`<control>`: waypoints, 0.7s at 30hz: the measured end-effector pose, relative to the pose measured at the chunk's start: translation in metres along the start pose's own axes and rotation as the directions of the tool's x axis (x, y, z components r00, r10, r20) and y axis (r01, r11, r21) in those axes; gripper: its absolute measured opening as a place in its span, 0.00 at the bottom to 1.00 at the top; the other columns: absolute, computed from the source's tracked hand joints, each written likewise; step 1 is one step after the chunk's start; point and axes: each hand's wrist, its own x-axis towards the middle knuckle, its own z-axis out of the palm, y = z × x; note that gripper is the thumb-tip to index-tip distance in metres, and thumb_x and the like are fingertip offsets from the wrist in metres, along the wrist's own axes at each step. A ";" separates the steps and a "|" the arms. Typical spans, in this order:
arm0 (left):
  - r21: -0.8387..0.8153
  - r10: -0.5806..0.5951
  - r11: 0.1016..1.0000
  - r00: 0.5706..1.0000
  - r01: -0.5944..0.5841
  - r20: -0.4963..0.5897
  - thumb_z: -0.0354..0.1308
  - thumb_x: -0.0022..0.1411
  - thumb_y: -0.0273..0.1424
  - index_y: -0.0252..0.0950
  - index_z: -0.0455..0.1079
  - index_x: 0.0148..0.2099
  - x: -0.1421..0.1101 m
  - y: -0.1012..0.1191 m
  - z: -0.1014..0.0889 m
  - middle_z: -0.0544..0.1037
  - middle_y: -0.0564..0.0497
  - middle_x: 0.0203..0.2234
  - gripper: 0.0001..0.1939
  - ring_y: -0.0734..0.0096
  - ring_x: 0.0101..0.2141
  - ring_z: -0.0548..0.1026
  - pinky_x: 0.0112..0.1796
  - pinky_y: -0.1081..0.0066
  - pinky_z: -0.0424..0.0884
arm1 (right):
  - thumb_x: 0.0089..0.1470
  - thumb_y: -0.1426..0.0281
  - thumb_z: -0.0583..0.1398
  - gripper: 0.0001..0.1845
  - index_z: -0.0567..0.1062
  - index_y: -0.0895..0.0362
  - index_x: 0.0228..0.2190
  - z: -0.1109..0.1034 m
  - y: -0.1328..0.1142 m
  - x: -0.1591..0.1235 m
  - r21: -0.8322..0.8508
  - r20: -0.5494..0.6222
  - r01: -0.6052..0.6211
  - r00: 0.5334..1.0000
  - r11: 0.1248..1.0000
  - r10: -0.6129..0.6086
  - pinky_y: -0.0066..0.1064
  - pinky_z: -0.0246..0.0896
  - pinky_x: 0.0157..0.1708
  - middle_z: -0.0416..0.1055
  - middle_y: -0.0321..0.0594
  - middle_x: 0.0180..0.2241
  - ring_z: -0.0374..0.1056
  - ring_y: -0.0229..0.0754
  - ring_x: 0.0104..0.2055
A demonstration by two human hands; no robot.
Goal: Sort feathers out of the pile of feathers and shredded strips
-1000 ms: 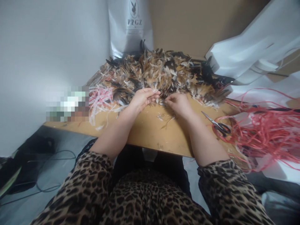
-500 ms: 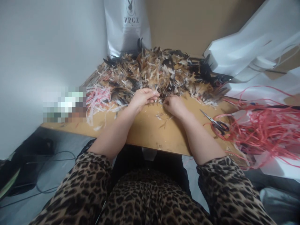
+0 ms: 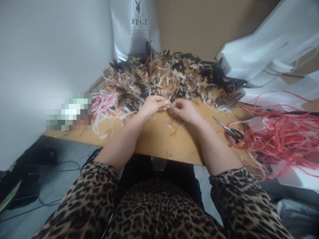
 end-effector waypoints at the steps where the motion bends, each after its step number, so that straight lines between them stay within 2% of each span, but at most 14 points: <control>1: -0.027 -0.004 1.000 1.000 0.004 -0.001 0.67 0.52 0.27 0.27 0.74 0.29 0.000 0.000 0.000 0.79 0.47 0.25 0.07 0.81 0.26 0.77 0.33 0.81 0.73 | 0.45 0.65 0.61 0.08 0.72 0.57 0.27 0.001 0.000 0.000 0.068 0.004 -0.028 1.000 0.997 0.027 0.26 0.54 0.22 0.70 0.34 0.20 0.62 0.34 0.21; 4: -0.118 -0.010 0.993 1.000 0.008 -0.011 0.66 0.52 0.25 0.28 0.74 0.29 0.000 0.001 0.000 0.79 0.48 0.25 0.05 0.80 0.27 0.78 0.36 0.80 0.74 | 0.43 0.64 0.64 0.11 0.72 0.57 0.29 0.002 0.000 0.001 0.243 0.012 -0.059 0.998 0.968 0.058 0.26 0.56 0.23 0.71 0.34 0.22 0.63 0.33 0.21; 6: -0.154 -0.013 0.988 1.000 0.010 -0.016 0.66 0.53 0.24 0.27 0.74 0.30 -0.001 0.002 0.000 0.79 0.47 0.26 0.04 0.79 0.29 0.78 0.37 0.79 0.74 | 0.42 0.63 0.66 0.13 0.74 0.57 0.30 0.002 0.000 0.003 0.284 -0.012 -0.044 0.999 0.958 0.050 0.26 0.57 0.25 0.72 0.34 0.23 0.63 0.33 0.23; 12: -0.080 0.004 0.997 1.000 -0.004 -0.007 0.65 0.55 0.27 0.27 0.75 0.31 0.000 0.001 -0.002 0.80 0.46 0.26 0.06 0.79 0.26 0.78 0.30 0.80 0.73 | 0.43 0.62 0.64 0.12 0.76 0.58 0.24 -0.003 -0.002 0.006 0.202 -0.170 -0.017 0.984 0.979 0.052 0.27 0.53 0.24 0.69 0.34 0.20 0.58 0.33 0.22; 16: 0.049 0.026 0.999 0.999 -0.024 -0.036 0.66 0.54 0.29 0.28 0.74 0.30 0.001 0.001 -0.002 0.80 0.45 0.27 0.08 0.79 0.24 0.77 0.27 0.80 0.71 | 0.43 0.62 0.63 0.11 0.76 0.59 0.24 -0.009 -0.007 0.003 0.122 -0.171 -0.006 0.985 0.993 0.027 0.27 0.49 0.22 0.66 0.33 0.18 0.55 0.32 0.20; 21: 0.151 0.030 0.988 0.999 -0.028 -0.010 0.63 0.57 0.27 0.27 0.74 0.30 -0.003 0.004 0.002 0.80 0.46 0.25 0.06 0.79 0.23 0.76 0.25 0.81 0.70 | 0.44 0.64 0.62 0.10 0.77 0.60 0.24 -0.010 -0.009 0.001 0.027 -0.136 0.042 0.990 0.999 -0.038 0.27 0.49 0.24 0.66 0.33 0.18 0.56 0.32 0.21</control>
